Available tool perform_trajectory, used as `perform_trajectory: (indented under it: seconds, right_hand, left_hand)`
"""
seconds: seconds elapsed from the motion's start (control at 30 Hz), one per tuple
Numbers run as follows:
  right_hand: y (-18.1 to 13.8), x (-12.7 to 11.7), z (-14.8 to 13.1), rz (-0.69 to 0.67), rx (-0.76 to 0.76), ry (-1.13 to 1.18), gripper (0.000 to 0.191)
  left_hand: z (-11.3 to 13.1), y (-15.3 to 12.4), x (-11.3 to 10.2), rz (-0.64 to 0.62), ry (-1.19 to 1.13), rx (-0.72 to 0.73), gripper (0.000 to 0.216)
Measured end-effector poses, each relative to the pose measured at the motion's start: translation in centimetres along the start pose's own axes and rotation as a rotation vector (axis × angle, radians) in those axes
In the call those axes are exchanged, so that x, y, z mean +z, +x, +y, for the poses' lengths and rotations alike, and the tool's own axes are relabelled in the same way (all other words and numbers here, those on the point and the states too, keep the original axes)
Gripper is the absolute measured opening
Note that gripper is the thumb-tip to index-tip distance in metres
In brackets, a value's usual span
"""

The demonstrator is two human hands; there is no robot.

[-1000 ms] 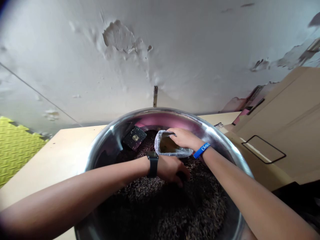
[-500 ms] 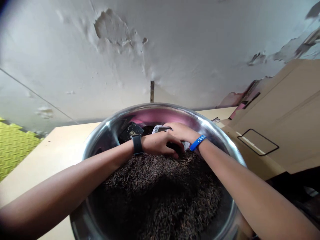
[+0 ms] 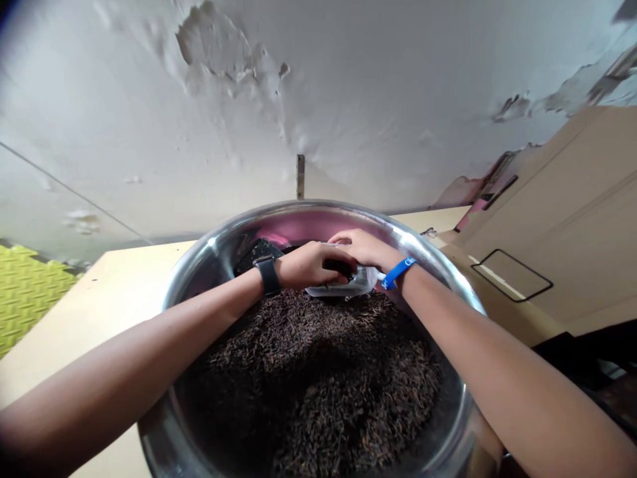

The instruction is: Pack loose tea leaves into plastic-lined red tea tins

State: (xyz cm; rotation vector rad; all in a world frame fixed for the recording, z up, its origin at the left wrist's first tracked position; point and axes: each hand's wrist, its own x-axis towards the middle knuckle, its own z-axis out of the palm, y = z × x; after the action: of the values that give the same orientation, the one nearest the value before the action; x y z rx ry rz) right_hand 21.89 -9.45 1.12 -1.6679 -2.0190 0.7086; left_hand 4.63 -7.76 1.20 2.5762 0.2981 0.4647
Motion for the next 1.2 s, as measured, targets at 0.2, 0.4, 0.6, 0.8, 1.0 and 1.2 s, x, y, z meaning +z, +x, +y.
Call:
perform_trajectory:
  seconds: [0.2, 0.4, 0.6, 0.8, 1.0, 1.2]
  right_hand:
    - [0.1, 0.0, 0.3, 0.083, -0.005, -0.034, 0.026]
    - [0.0, 0.2, 0.1, 0.124, 0.032, 0.048, 0.039]
    - [-0.2, 0.5, -0.3, 0.127, 0.074, 0.055, 0.049]
    - [-0.1, 0.6, -0.1, 0.117, 0.040, 0.021, 0.056]
    - [-0.3, 0.3, -0.5, 0.116, 0.048, 0.012, 0.057]
    - [-0.6, 0.6, -1.7, 0.308, -0.026, 0.031, 0.052]
  left_hand:
    - [-0.9, 0.2, 0.3, 0.066, 0.054, 0.042, 0.033]
    - [-1.5, 0.2, 0.1, 0.084, 0.101, 0.038, 0.030]
    - [-2.4, 0.2, 0.1, 0.080, 0.096, 0.009, 0.030]
    - [-2.3, 0.1, -0.1, 0.102, 0.084, 0.026, 0.032]
    - [-2.1, 0.0, -0.2, 0.066, 0.090, -0.037, 0.032]
    - [-2.4, -0.1, -0.1, 0.040, 0.091, -0.035, 0.032]
